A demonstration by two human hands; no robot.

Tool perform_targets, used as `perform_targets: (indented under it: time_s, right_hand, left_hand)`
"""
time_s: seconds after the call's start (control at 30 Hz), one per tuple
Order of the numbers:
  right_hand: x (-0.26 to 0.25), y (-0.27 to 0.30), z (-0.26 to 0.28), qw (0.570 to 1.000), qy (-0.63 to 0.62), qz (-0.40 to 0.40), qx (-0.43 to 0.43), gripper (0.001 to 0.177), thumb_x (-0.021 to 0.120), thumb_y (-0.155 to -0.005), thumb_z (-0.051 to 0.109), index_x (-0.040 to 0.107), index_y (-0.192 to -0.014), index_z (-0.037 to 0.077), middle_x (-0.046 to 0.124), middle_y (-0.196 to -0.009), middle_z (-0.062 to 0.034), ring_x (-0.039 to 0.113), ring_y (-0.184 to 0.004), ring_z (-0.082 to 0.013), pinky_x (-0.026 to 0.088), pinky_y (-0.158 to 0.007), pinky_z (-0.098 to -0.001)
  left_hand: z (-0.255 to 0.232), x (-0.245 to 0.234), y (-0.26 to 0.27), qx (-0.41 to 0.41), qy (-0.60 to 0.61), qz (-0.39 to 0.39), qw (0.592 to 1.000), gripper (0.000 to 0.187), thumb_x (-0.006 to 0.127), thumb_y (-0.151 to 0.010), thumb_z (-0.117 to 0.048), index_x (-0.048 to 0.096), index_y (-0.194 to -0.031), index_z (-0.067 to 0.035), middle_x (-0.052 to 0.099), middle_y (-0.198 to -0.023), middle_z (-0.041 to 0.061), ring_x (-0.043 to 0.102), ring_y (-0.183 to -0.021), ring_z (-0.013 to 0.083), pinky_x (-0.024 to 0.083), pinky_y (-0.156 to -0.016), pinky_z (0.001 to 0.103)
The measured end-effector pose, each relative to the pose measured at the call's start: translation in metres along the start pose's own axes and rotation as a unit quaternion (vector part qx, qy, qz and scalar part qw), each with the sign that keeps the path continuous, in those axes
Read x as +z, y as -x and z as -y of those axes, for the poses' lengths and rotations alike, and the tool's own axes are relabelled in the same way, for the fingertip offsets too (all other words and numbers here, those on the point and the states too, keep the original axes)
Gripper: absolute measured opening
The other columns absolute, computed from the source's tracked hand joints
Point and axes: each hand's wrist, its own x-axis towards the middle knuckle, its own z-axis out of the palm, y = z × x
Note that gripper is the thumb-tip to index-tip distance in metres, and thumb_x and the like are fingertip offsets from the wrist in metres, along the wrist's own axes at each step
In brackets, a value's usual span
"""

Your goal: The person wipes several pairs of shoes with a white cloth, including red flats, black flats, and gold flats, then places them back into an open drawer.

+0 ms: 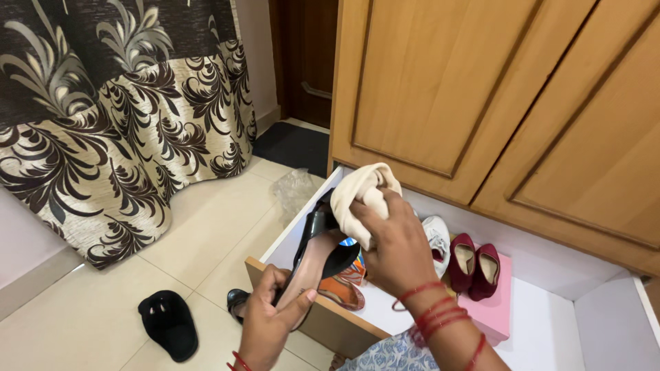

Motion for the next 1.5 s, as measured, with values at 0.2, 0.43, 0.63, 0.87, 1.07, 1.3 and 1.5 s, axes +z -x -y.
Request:
perform_targets:
  time_s: [0.2,0.43,0.63,0.87,1.07,1.3,1.5]
  right_hand:
    - [-0.004,-0.011,-0.027,0.992,0.082,-0.059,0.081,0.047,0.073,-0.074,0.006,0.073,-0.121,0.013,0.058,-0.127,-0.0267,0.058,-0.112,-0.0454,0.048,-0.095,-0.0499]
    - [0.013,0.006,0.006,0.999,0.024,-0.027,-0.035,0.05,0.067,-0.066,0.003,0.074,-0.114,0.016,0.06,-0.123,-0.0243,0.059,-0.11,-0.0428,0.047,-0.094,-0.0506]
    - [0.008,-0.007,-0.006,0.985,0.147,0.078,0.048,0.051,0.068,-0.069,0.002,0.077,-0.114,0.024,0.061,-0.127,-0.0186,0.06,-0.108,-0.0387,0.048,-0.085,-0.0492]
    - [0.008,0.016,0.018,0.986,-0.067,-0.01,0.153,0.053,0.078,-0.074,0.012,0.065,-0.125,0.01,0.056,-0.125,-0.0232,0.06,-0.112,-0.0427,0.052,-0.092,-0.0485]
    - [0.024,0.033,0.063,0.997,-0.033,0.059,-0.044,0.048,0.081,-0.065,0.014,0.072,-0.112,0.015,0.055,-0.13,-0.0255,0.056,-0.115,-0.046,0.046,-0.094,-0.0526]
    - [0.012,0.026,0.062,0.955,-0.139,0.054,0.257,0.052,0.075,-0.074,0.014,0.065,-0.125,0.013,0.057,-0.124,-0.0175,0.062,-0.111,-0.0391,0.051,-0.092,-0.0455]
    - [0.013,0.023,0.058,0.997,-0.061,0.038,0.009,0.055,0.076,-0.064,0.01,0.069,-0.119,0.009,0.055,-0.124,-0.0247,0.058,-0.109,-0.0449,0.048,-0.093,-0.0489]
  left_hand:
    - [-0.008,-0.022,0.002,-0.063,0.104,-0.051,0.991,0.027,0.079,-0.082,-0.005,0.052,-0.085,-0.006,0.063,-0.08,0.002,0.057,-0.076,0.0082,0.049,-0.072,0.025]
    - [-0.007,-0.022,-0.001,-0.044,0.068,-0.054,0.995,0.028,0.08,-0.084,-0.006,0.052,-0.086,-0.007,0.059,-0.08,0.0,0.054,-0.077,0.0069,0.047,-0.073,0.024]
    - [-0.007,-0.025,0.004,-0.064,0.11,-0.062,0.99,0.029,0.08,-0.082,-0.007,0.051,-0.085,-0.006,0.062,-0.081,0.003,0.057,-0.076,0.0081,0.049,-0.071,0.025]
    - [0.002,-0.019,-0.004,-0.082,0.155,-0.101,0.979,0.028,0.077,-0.085,-0.006,0.05,-0.088,-0.008,0.058,-0.082,0.002,0.053,-0.074,0.0071,0.047,-0.068,0.025]
    - [-0.005,-0.007,0.001,-0.039,0.03,-0.077,0.996,0.031,0.08,-0.086,-0.011,0.049,-0.084,-0.007,0.058,-0.08,0.001,0.051,-0.076,0.0067,0.045,-0.069,0.023]
    - [-0.017,0.005,0.001,0.041,-0.228,-0.14,0.963,0.042,0.084,-0.078,-0.016,0.047,-0.082,0.001,0.051,-0.079,0.01,0.051,-0.071,0.0214,0.047,-0.067,0.032]
    - [-0.022,0.014,0.006,0.11,-0.279,-0.118,0.947,0.033,0.08,-0.08,-0.014,0.051,-0.082,0.001,0.055,-0.086,0.013,0.056,-0.074,0.0291,0.049,-0.066,0.04]
